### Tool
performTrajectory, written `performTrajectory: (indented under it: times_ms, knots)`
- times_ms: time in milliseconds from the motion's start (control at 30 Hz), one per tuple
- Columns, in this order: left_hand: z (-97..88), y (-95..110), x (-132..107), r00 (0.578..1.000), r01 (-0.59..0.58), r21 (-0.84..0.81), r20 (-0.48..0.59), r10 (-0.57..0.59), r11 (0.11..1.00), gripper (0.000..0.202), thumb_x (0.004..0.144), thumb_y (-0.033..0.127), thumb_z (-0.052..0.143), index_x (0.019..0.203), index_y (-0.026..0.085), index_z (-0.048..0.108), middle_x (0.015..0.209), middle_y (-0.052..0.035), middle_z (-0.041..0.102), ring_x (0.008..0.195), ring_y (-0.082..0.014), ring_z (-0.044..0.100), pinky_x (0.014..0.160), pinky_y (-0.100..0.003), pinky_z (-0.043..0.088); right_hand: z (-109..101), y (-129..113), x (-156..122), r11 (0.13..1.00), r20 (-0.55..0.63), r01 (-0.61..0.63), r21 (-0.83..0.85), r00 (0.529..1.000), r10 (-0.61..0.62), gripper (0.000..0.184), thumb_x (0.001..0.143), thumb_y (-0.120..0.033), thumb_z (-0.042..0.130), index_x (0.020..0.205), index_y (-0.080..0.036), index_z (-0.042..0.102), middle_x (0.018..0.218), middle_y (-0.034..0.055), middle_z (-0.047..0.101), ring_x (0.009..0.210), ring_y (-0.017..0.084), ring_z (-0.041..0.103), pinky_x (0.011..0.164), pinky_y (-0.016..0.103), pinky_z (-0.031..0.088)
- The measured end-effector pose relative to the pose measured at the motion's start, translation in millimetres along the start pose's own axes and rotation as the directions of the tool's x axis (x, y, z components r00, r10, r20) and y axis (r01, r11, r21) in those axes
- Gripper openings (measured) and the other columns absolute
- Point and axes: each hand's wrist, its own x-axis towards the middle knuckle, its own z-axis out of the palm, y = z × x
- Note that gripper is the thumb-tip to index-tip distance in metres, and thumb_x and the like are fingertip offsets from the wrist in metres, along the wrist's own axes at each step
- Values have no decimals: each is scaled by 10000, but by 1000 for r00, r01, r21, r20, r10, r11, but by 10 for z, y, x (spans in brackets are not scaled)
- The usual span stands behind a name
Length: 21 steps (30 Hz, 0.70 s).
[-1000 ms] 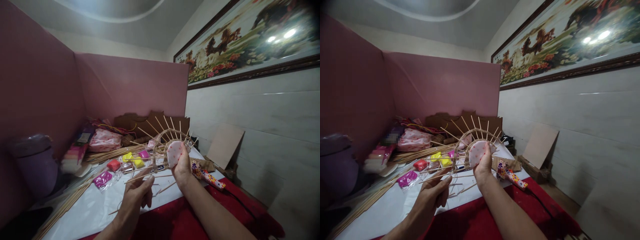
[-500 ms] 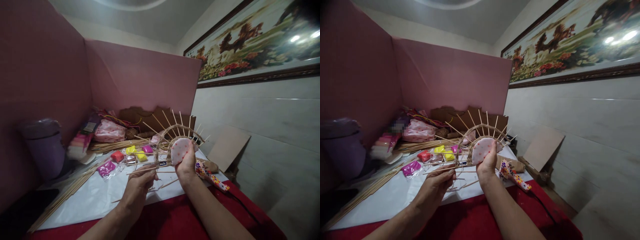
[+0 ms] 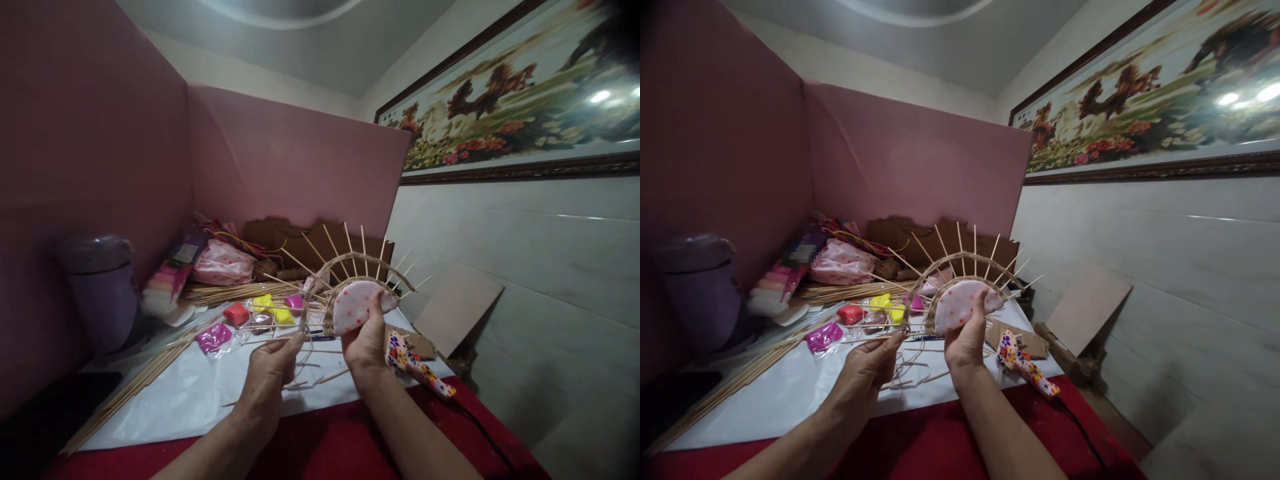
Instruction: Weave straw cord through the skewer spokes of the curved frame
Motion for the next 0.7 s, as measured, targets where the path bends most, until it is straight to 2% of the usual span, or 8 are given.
performTrajectory:
  times_ms: [133,233,300,400,567,700]
  knots:
    - [-39,110,22,1000,0,-31,23,0,1000,395,550,426,776,549,148,496,431,115,219,420,-34,134,424,-220,89,23,87,-158,992,131,-123,38,984,117,403,640,-424,741,935,-187,601,861,-15,684,716,102,646,627,187,546]
    - [-55,184,18,999,-20,-17,26,21,1000,424,549,427,775,511,158,449,431,109,233,418,-33,145,424,-221,97,24,129,-239,987,321,-159,-34,933,161,343,673,-337,738,946,-178,604,819,-9,681,711,131,650,609,229,562]
    - [-59,210,16,999,-36,-4,24,36,999,430,554,429,770,506,161,437,430,107,241,418,-34,147,424,-223,102,22,130,-264,984,383,-161,-71,907,176,280,703,-311,719,921,-174,611,777,-7,680,698,144,652,590,250,566]
    - [-64,226,16,998,-53,10,30,53,999,421,570,432,759,517,160,442,431,108,243,422,-35,145,424,-225,103,10,114,-271,980,414,-167,-104,889,195,237,708,-315,716,880,-174,635,768,4,688,708,162,652,586,271,564]
    - [-86,267,7,997,-55,16,53,54,998,382,600,428,743,570,150,483,434,110,245,421,-34,140,426,-228,88,-27,115,-286,968,569,-176,-181,784,249,301,730,-412,677,929,-186,667,831,42,696,806,200,639,634,301,536]
    - [-106,286,5,994,-66,59,86,61,996,389,633,436,717,544,153,466,426,102,262,415,-35,150,425,-231,95,-41,148,-322,970,627,-143,-199,741,238,318,732,-377,686,1009,-224,655,918,30,685,796,170,609,649,272,498]
